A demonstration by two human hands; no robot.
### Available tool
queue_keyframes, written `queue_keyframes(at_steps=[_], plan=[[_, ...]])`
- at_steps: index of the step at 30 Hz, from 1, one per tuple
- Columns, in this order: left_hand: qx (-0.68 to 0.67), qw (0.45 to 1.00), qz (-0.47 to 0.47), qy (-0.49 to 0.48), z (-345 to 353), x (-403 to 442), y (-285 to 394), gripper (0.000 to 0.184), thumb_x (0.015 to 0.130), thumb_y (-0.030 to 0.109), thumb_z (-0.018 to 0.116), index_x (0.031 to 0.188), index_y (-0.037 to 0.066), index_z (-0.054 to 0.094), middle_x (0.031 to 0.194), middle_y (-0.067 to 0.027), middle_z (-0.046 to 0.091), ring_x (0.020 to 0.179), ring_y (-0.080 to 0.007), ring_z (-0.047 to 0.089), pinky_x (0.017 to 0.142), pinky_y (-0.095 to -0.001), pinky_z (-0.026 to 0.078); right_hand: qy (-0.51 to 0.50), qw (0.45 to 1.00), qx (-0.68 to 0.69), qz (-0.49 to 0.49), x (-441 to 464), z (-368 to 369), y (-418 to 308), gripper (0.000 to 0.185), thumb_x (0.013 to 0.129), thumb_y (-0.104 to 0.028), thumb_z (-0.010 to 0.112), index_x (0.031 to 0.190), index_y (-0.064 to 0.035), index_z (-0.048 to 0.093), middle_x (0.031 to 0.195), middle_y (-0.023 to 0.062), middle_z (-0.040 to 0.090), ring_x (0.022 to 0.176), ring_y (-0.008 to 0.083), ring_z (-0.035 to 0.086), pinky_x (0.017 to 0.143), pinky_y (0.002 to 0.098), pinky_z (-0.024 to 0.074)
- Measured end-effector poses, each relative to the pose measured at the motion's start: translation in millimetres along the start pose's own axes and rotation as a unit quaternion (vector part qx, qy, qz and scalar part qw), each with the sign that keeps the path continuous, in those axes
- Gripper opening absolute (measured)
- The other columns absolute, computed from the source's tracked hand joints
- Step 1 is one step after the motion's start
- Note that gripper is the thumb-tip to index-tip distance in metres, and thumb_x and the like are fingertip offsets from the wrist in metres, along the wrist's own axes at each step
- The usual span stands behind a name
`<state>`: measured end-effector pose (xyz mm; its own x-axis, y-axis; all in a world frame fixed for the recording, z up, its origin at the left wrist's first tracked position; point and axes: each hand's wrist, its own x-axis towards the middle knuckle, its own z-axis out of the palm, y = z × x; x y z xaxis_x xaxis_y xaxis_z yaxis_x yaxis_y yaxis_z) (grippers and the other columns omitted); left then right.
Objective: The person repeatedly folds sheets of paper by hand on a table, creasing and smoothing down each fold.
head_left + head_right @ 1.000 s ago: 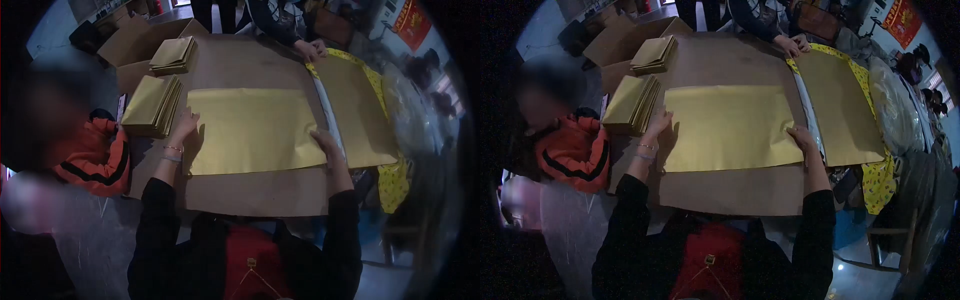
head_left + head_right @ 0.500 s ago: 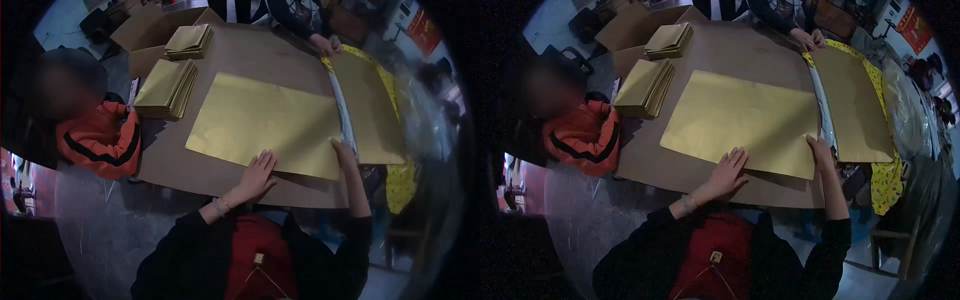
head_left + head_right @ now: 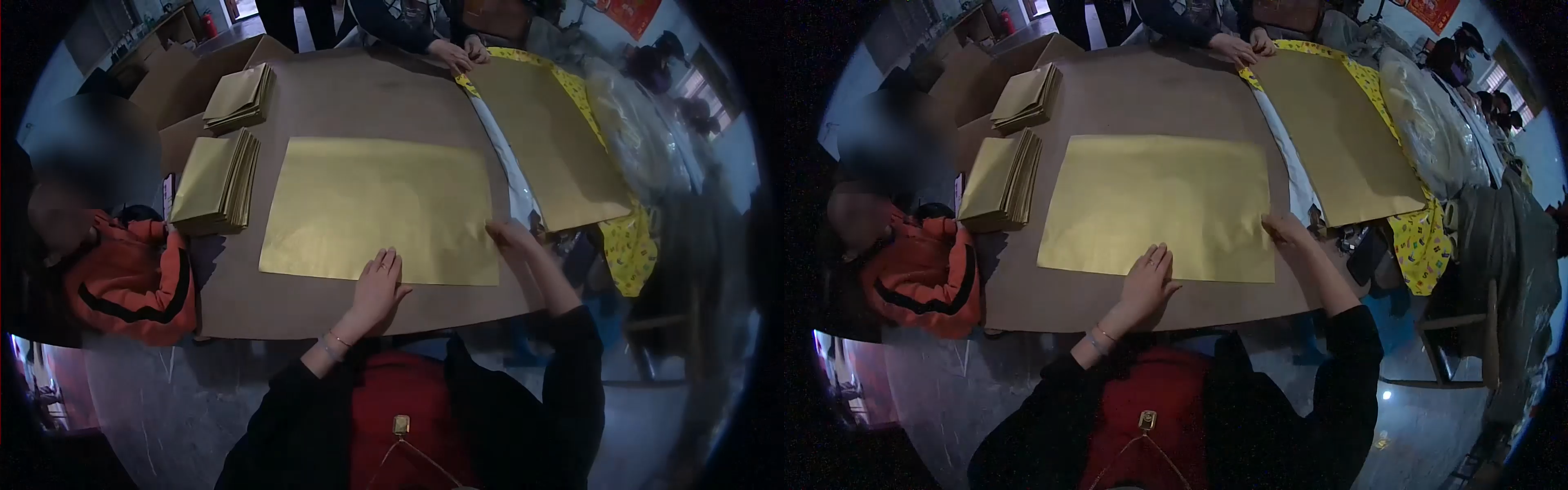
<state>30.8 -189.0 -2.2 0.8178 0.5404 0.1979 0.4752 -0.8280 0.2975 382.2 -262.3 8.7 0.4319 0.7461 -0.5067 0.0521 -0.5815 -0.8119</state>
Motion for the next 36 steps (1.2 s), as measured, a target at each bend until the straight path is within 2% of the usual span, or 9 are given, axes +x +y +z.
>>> queue_keyframes(at_steps=[2, 6, 8, 11, 24, 28, 29, 33, 36], plan=[[-0.007, 1.000, -0.011, -0.003, 0, 0, 1, 0.066, 0.076, 0.036, 0.069, 0.125, -0.001, 0.045, 0.131, -0.0164, 0.044, 0.124, -0.0332, 0.041, 0.100, -0.0396, 0.039, -0.012, 0.994, 0.110, 0.013, 13, 2, 4, 0.032, 0.087, -0.030, 0.061, 0.092, 0.0016, 0.065, 0.070, 0.0035, 0.061, 0.059, 0.0140, 0.056, 0.056, 0.0276, 0.0462], [0.006, 1.000, -0.008, -0.022, -2, 1, 1, 0.064, 0.081, 0.041, 0.063, 0.125, -0.002, 0.045, 0.134, -0.0177, 0.042, 0.125, -0.0333, 0.040, 0.100, -0.0401, 0.038, 0.031, 0.995, -0.060, 0.077, -11, 14, -36, 0.036, 0.082, -0.031, 0.067, 0.096, 0.0021, 0.064, 0.077, 0.0074, 0.063, 0.059, 0.0163, 0.058, 0.050, 0.0268, 0.0430], [0.000, 1.000, -0.013, -0.028, -1, -1, 2, 0.063, 0.084, 0.041, 0.060, 0.126, -0.003, 0.043, 0.136, -0.0188, 0.040, 0.127, -0.0334, 0.038, 0.101, -0.0412, 0.037, -0.016, 0.995, 0.094, 0.042, 14, 8, 0, 0.040, 0.082, -0.032, 0.066, 0.099, 0.0040, 0.064, 0.080, 0.0083, 0.065, 0.068, 0.0189, 0.063, 0.060, 0.0293, 0.0492], [0.002, 0.999, -0.029, -0.019, 0, -6, 5, 0.063, 0.082, 0.039, 0.062, 0.126, -0.002, 0.044, 0.136, -0.0170, 0.039, 0.127, -0.0308, 0.037, 0.101, -0.0427, 0.036, 0.028, 0.992, -0.121, -0.034, -32, 12, -46, 0.040, 0.081, -0.028, 0.067, 0.105, 0.0044, 0.061, 0.090, 0.0103, 0.066, 0.076, 0.0191, 0.064, 0.067, 0.0316, 0.0515], [-0.005, 0.997, 0.048, -0.068, 16, -43, 31, 0.070, 0.090, 0.046, 0.048, 0.139, -0.001, 0.033, 0.146, -0.0163, 0.031, 0.135, -0.0300, 0.028, 0.108, -0.0426, 0.026, -0.023, 0.972, 0.041, -0.231, -91, 85, -135, 0.066, 0.081, -0.013, 0.054, 0.140, 0.0029, 0.029, 0.113, 0.0131, 0.057, 0.097, 0.0169, 0.056, 0.084, 0.0280, 0.0444], [0.024, 0.992, 0.049, -0.110, 11, -50, 30, 0.061, 0.089, 0.046, 0.050, 0.127, -0.002, 0.047, 0.132, -0.0194, 0.047, 0.129, -0.0316, 0.037, 0.108, -0.0428, 0.027, -0.001, 0.968, -0.056, -0.246, -76, 155, -172, 0.075, 0.079, -0.014, 0.057, 0.143, -0.0002, 0.020, 0.079, 0.0073, 0.060, 0.069, 0.0124, 0.056, 0.063, 0.0260, 0.0459], [-0.013, 0.994, 0.075, 0.083, 25, -54, 25, 0.053, 0.087, 0.046, 0.053, 0.114, 0.000, 0.056, 0.108, -0.0189, 0.059, 0.110, -0.0330, 0.052, 0.097, -0.0414, 0.039, -0.032, 0.965, -0.047, -0.257, -71, 180, -178, 0.075, 0.080, -0.013, 0.057, 0.144, -0.0024, 0.020, 0.083, 0.0076, 0.060, 0.074, 0.0123, 0.056, 0.064, 0.0262, 0.0454], [-0.072, 0.992, 0.032, 0.101, 12, -62, 24, 0.041, 0.085, 0.041, 0.058, 0.102, 0.003, 0.058, 0.077, -0.0120, 0.059, 0.073, -0.0301, 0.057, 0.067, -0.0406, 0.047, -0.131, 0.928, -0.167, -0.305, -69, 274, -204, 0.078, 0.082, -0.014, 0.058, 0.145, -0.0040, 0.014, 0.072, 0.0096, 0.055, 0.067, 0.0168, 0.057, 0.061, 0.0321, 0.0460], [-0.167, 0.982, -0.026, 0.085, 0, -64, 24, 0.037, 0.087, 0.038, 0.058, 0.098, 0.003, 0.060, 0.076, -0.0141, 0.060, 0.071, -0.0314, 0.058, 0.064, -0.0415, 0.047, -0.134, 0.869, -0.259, -0.399, -54, 321, -185, 0.078, 0.084, -0.019, 0.059, 0.145, -0.0044, 0.013, 0.067, 0.0112, 0.055, 0.063, 0.0238, 0.058, 0.062, 0.0369, 0.0476]])
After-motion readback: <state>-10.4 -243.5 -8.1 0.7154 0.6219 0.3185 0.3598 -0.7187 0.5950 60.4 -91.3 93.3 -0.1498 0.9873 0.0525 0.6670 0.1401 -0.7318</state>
